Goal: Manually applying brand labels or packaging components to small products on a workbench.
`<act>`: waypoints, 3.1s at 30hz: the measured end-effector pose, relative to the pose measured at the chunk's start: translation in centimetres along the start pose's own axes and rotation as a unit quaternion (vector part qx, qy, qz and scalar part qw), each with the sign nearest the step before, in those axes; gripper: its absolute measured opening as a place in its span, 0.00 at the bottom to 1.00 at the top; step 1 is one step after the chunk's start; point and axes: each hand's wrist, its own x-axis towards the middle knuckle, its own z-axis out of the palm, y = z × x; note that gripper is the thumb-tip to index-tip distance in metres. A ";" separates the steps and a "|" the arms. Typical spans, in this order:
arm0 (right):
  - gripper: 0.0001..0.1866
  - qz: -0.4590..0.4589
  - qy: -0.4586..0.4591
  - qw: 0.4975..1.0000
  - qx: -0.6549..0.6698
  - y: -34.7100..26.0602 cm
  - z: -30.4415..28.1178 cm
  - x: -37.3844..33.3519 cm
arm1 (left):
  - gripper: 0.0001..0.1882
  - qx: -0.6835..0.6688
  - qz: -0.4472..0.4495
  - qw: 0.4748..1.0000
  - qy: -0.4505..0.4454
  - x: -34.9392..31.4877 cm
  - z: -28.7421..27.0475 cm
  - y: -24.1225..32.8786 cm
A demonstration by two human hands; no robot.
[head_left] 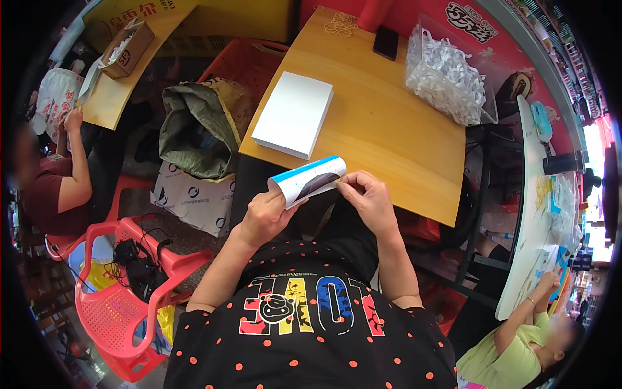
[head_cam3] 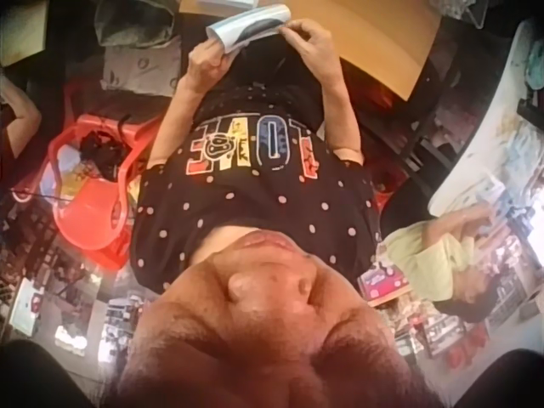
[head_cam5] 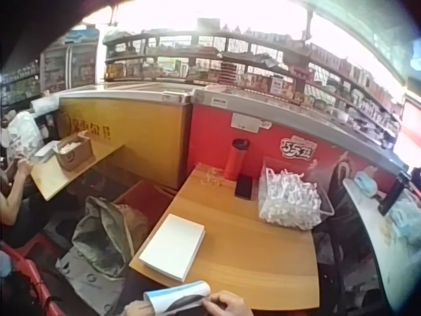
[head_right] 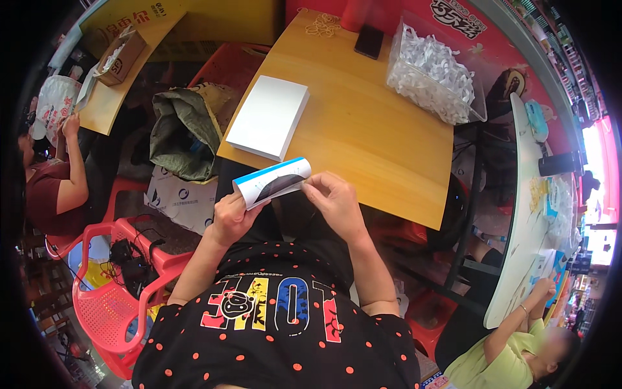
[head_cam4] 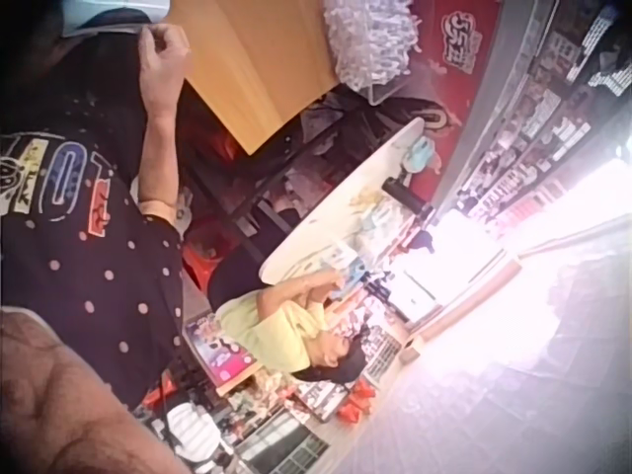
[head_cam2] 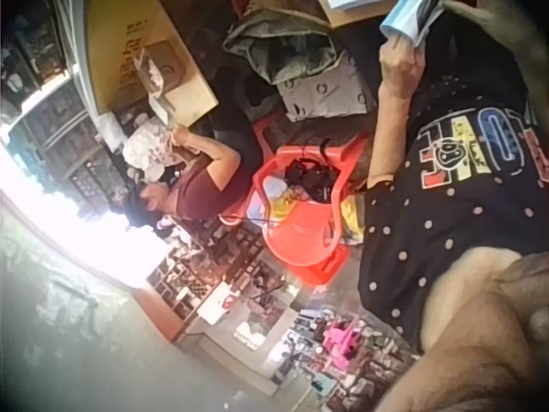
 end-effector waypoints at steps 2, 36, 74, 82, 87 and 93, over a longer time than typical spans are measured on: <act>0.08 -0.051 -0.014 0.999 0.003 -1.9 0.6 -1.0 | 0.13 -0.001 -0.001 1.000 0.004 0.1 0.3 -0.2; 0.09 -0.190 0.144 0.971 0.030 -1.9 1.8 2.0 | 0.12 -0.530 -0.392 0.737 0.153 2.1 0.2 0.1; 0.07 0.110 -0.038 0.939 0.323 -0.7 3.9 1.3 | 0.10 -0.502 -0.393 0.766 0.083 -0.5 0.5 -1.4; 0.15 0.102 -0.221 0.963 0.119 0.7 5.7 1.0 | 0.10 -0.420 -0.465 0.779 0.007 -6.3 -5.5 -2.4; 0.15 0.063 -0.144 0.972 0.173 0.4 7.5 1.3 | 0.10 -0.274 -0.495 0.811 0.149 -10.9 -9.3 -5.2; 0.14 0.049 -0.060 0.975 0.209 1.1 5.7 2.4 | 0.12 0.222 -0.427 0.854 0.196 -11.7 -11.7 -11.9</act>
